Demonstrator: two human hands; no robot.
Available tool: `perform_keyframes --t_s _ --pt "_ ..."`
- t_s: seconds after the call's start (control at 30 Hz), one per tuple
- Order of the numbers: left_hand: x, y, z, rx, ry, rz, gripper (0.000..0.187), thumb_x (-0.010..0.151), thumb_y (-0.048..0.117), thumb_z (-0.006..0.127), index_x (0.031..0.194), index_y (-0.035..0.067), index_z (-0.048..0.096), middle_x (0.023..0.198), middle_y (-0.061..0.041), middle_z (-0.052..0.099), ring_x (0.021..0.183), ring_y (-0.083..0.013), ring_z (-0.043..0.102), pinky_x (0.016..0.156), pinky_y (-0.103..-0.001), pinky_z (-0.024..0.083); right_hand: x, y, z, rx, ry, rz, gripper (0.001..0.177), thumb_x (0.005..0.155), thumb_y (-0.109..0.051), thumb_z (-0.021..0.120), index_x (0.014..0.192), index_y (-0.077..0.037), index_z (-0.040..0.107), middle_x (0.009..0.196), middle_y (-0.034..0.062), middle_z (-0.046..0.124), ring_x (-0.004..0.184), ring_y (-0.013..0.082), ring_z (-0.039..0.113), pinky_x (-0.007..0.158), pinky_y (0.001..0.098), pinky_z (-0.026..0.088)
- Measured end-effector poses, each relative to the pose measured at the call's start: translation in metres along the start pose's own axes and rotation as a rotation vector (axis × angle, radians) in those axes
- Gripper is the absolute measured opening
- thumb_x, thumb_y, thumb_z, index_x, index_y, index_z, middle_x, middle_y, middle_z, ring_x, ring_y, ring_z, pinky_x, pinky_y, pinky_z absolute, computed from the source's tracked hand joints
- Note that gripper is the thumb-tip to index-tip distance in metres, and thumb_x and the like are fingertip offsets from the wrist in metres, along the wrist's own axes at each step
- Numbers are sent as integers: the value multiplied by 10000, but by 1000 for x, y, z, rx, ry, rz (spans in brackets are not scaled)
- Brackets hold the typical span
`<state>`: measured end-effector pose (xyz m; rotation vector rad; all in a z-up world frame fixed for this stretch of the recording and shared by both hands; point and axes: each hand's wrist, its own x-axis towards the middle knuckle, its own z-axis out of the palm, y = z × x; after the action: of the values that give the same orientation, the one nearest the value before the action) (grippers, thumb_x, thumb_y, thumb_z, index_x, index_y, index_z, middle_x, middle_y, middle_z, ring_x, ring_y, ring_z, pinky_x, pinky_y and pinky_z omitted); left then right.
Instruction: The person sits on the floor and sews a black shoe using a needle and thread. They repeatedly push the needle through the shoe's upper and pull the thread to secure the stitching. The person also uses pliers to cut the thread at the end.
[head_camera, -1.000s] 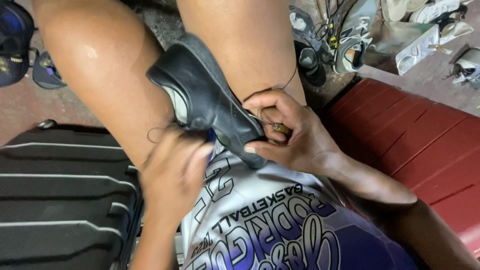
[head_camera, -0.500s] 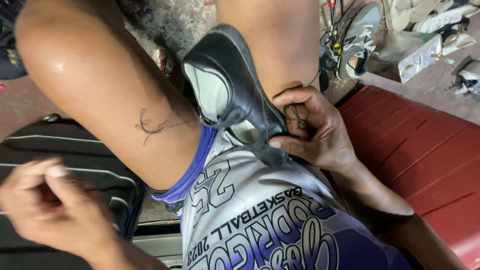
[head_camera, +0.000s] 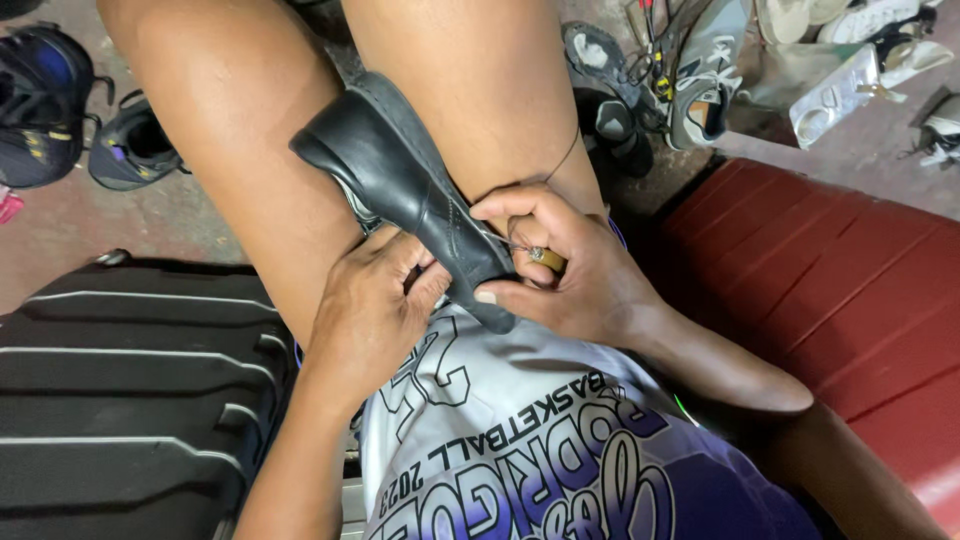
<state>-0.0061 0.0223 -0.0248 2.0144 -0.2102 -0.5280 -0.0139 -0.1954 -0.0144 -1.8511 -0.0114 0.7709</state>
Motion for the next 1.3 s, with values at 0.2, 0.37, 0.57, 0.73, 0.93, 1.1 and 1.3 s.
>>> perform_keyframes --t_s 0.2,0.37,0.57,0.73,0.93,1.1,1.3 --pt "-4 -8 10 -31 81 -93 122 912 34 717 902 17 596 807 -116 543 695 -271 557 639 -392 463 -9 -8 -37 -618 -237 121 894 882 -509 637 1608 -115 296 565 -51 517 397 94 445 384 275 424" --pt "-7 -19 10 -48 103 -19 112 947 47 723 918 25 618 775 -107 528 709 -279 552 653 -394 460 -8 -3 -59 -666 -115 -295 748 941 -564 557 1503 -78 472 1155 185 720 721 194 722 620 297 598" --pt "-22 -29 19 389 275 124 182 984 82 715 857 35 593 929 -150 651 728 -310 631 675 -389 517 17 -4 -20 -668 31 -487 672 915 -508 675 1398 -56 556 1196 127 733 928 246 760 797 328 615" --pt "-51 -29 14 91 452 -16 229 1027 103 660 810 57 606 944 -141 674 699 -207 657 601 -316 490 16 14 -28 -630 -184 -222 419 891 -448 723 1074 -74 672 830 58 744 597 150 682 524 293 552" --pt "-57 -31 17 -564 278 -191 122 1031 105 599 921 55 584 862 -98 679 708 -195 624 667 -316 502 23 17 -50 -263 -83 -386 192 1047 -253 660 953 -86 656 930 57 716 656 78 631 554 215 526" --pt "-35 -12 17 100 258 -49 104 1015 35 646 1115 7 637 1113 -186 671 968 -345 683 852 -403 541 20 -10 -50 290 -39 -301 200 1069 -177 569 906 -65 538 1080 135 655 925 205 629 872 337 517" --pt "-12 -10 10 224 217 36 188 904 72 770 1058 18 677 1053 -152 665 942 -356 660 836 -444 536 27 0 -25 737 -89 -267 186 1063 -200 546 906 -101 541 837 35 652 855 125 706 870 315 574"
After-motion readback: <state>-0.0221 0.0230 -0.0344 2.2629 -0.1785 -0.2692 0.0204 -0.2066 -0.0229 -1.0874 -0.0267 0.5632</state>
